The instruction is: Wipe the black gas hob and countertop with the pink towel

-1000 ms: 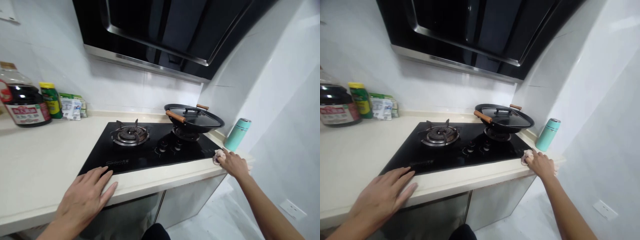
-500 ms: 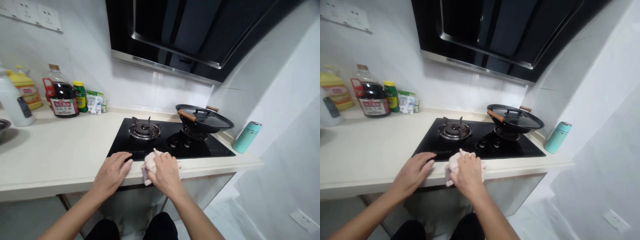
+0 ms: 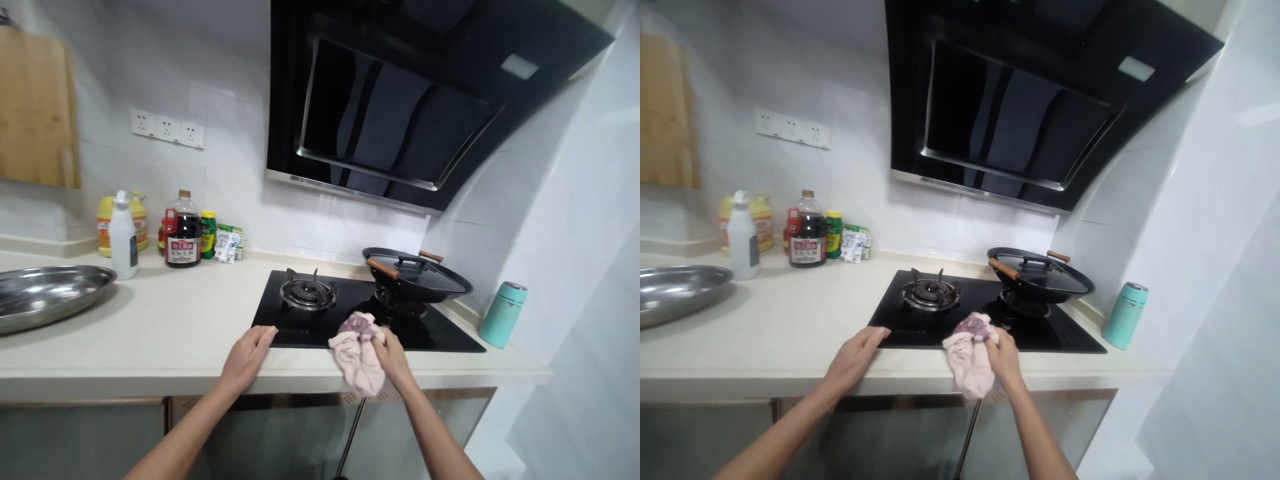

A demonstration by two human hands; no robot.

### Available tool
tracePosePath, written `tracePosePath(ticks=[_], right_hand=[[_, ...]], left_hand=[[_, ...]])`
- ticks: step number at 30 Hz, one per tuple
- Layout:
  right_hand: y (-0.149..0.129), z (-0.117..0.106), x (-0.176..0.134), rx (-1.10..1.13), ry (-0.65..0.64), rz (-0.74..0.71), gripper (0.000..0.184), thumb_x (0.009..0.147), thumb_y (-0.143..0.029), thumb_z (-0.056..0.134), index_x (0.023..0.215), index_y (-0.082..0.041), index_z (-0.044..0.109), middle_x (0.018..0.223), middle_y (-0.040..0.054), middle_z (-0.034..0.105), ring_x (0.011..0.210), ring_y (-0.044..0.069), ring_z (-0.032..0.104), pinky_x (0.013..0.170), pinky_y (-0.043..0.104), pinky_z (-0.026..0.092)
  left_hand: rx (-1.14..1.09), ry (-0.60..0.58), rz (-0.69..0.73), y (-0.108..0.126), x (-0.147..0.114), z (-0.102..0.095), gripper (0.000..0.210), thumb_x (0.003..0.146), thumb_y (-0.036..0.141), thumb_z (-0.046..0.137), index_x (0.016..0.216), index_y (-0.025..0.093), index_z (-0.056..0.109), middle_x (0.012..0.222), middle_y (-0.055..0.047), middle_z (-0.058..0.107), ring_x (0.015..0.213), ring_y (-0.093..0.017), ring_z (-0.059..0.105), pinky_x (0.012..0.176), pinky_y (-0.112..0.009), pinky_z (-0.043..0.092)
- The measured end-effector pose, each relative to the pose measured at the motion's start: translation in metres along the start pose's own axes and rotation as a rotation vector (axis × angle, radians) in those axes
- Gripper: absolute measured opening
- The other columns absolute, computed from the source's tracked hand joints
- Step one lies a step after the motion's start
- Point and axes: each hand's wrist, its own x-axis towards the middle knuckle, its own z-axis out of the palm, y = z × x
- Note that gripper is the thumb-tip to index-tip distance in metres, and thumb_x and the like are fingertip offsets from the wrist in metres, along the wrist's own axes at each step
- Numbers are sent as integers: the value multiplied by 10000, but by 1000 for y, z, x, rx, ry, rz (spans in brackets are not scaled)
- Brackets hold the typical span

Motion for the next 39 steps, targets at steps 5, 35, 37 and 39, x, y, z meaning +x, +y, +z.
tracePosePath(ticks=[5, 35, 37, 39], right_hand=[[46, -16, -6, -220, 57, -21, 323, 874, -355, 471, 982, -182, 722, 1044, 141, 689, 968, 305, 606, 874, 411, 464], [141, -75, -7, -585, 123, 119, 546, 985, -313, 238, 1302, -251, 678, 1413, 76, 584, 1306, 248, 538, 1088, 454, 432], [142, -74, -8, -582, 130, 102, 539, 985, -306, 246, 1299, -248, 681, 1406, 71, 589, 1311, 240, 535, 1094, 444, 426], [144, -74, -8, -579, 145, 77, 537, 986, -299, 248, 1296, -238, 682, 1396, 70, 596, 1316, 230, 531, 1103, 434, 418]], left_hand=[[162, 66, 189, 11, -2, 27, 369, 938, 490, 506, 1026, 233, 756, 1146, -80, 737, 1126, -274, 669, 1034, -460, 522], [651, -411, 644, 102, -36, 193, 684, 779, 390, 825, 1395, 277, 549, 1396, -139, 579, 1218, -349, 527, 963, -516, 434], [679, -361, 629, 79, -42, 157, 728, 769, 400, 836, 1422, 285, 535, 1462, -142, 543, 1240, -356, 527, 959, -516, 453], [719, -311, 588, 52, -45, 114, 702, 808, 425, 803, 1444, 306, 532, 1472, -115, 549, 1259, -354, 534, 992, -511, 447]])
